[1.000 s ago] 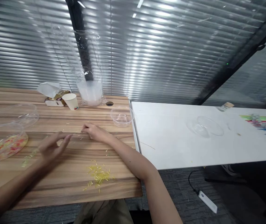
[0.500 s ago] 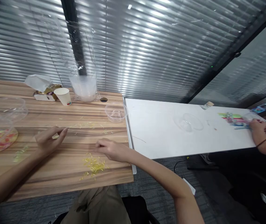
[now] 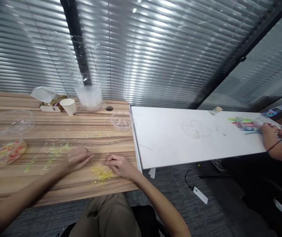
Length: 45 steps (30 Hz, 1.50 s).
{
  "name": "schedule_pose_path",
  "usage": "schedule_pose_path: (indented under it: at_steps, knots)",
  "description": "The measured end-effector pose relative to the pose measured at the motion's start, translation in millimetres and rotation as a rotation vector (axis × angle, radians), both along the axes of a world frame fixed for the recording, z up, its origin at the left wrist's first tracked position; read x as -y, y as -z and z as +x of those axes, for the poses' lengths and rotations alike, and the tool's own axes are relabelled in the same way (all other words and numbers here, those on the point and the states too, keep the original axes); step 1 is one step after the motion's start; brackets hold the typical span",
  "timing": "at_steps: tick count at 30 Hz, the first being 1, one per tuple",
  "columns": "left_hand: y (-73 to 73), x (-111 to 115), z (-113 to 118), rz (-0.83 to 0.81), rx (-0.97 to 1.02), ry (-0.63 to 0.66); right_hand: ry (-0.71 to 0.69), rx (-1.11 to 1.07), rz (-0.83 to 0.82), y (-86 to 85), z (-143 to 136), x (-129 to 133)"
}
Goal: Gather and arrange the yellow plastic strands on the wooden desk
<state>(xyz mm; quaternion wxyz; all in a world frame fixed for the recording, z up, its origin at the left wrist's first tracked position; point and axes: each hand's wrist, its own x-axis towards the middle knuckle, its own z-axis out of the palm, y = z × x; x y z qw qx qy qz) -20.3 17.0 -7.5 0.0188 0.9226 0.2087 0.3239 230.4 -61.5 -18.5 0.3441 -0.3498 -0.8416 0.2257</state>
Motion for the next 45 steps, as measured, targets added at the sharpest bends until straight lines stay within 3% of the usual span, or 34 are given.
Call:
schedule_pose_path:
  at_steps: [7, 12, 20, 25, 29, 33, 40, 45]
  knots:
    - [3.0, 0.4, -3.8, 0.064, 0.131, -0.152, 0.039, -0.018, -0.074, -2.4, -6.0, -2.9]
    - [1.4, 4.2, 3.8, 0.156, 0.026, -0.01, 0.096, -0.096, -0.12, -5.1, -7.9, -2.8]
    - [12.0, -3.5, 9.0, -0.001, -0.073, -0.088, 0.098, -0.108, -0.2, -9.3, -8.5, -6.8]
    - [15.5, -11.5, 12.7, -0.178, -0.127, -0.177, 0.165, -0.036, -0.135, 0.4, -10.0, -19.6]
    - [27.2, -21.0, 12.8, -0.343, -0.125, -0.285, 0.23, 0.046, -0.041, 7.3, -14.5, -36.9]
    - [36.3, -27.7, 9.5, -0.449, -0.098, -0.299, 0.26, 0.097, -0.015, 10.8, -17.5, -46.5]
    - [43.9, -34.0, 8.6, -0.467, -0.002, -0.286, 0.372, 0.229, 0.166, 5.9, -27.2, -51.4]
    - [50.8, -59.4, 13.8, -0.372, 0.137, -0.227, 0.222, 0.289, 0.253, 0.2, -50.5, -75.0]
